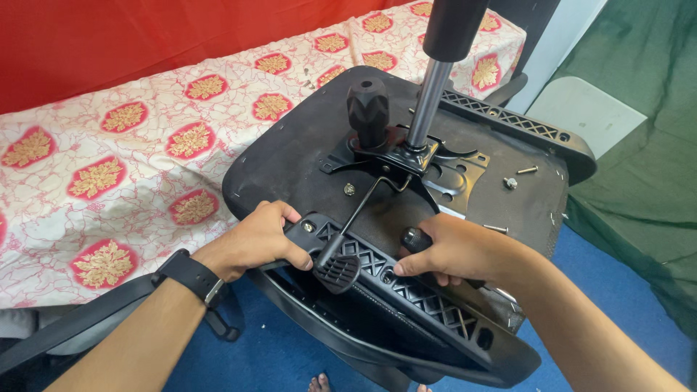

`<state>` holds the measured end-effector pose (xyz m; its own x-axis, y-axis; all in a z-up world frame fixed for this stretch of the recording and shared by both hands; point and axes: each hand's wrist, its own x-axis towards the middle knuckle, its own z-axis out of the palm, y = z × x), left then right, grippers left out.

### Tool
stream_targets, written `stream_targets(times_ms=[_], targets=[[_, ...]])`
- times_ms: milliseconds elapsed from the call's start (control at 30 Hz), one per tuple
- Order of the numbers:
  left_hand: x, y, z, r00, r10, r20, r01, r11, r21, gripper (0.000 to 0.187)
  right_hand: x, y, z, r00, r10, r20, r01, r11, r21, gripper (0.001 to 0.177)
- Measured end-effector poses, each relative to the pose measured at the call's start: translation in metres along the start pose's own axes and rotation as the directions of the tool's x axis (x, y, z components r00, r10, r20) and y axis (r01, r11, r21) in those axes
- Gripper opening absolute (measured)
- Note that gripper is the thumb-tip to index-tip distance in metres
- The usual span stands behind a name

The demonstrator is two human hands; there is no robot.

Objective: The person uses a screwdriver to tighten screws into the underside of an office chair seat, securing the seat to its metal mounting bracket. The person repeatedly adjusts the seat and bracket alignment while fastening multiple screws.

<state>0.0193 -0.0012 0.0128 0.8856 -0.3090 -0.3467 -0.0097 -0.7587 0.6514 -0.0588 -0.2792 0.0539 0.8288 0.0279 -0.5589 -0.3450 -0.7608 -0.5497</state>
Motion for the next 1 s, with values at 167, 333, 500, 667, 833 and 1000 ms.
stream_targets(times_ms=[167, 333, 500, 667, 833, 1000], targets=[[0.003, 0.002, -0.001, 0.995, -0.043, 0.093, 0.065, 0.968, -0.241, 0.073, 0.004, 0.003, 0.007, 0.997, -0.026, -0.072, 0.033, 0.994, 0.102, 0.034], [0.007, -0.004, -0.002, 0.988, -0.019, 0.156, 0.077, 0.922, -0.378, 0.054, 0.008, -0.016, -0.003, 0.905, -0.187, -0.381, 0.195, 0.981, -0.017, 0.024], [0.003, -0.003, -0.003, 0.983, -0.137, 0.119, 0.17, 0.928, -0.333, 0.036, 0.004, -0.062, -0.006, 0.897, -0.295, -0.33, 0.309, 0.951, -0.011, 0.026], [0.002, -0.001, 0.001, 0.992, -0.113, 0.063, 0.127, 0.938, -0.323, 0.036, -0.008, -0.095, -0.01, 0.867, -0.31, -0.39, 0.346, 0.938, 0.024, 0.029], [0.004, -0.004, 0.002, 0.996, -0.08, 0.031, 0.085, 0.937, -0.34, 0.036, -0.004, -0.103, 0.0, 0.86, -0.373, -0.349, 0.338, 0.928, -0.158, 0.019], [0.012, -0.011, 0.004, 0.999, -0.054, 0.001, 0.052, 0.955, -0.293, 0.036, 0.018, -0.107, 0.031, 0.886, -0.389, -0.255, 0.35, 0.918, -0.186, 0.022]])
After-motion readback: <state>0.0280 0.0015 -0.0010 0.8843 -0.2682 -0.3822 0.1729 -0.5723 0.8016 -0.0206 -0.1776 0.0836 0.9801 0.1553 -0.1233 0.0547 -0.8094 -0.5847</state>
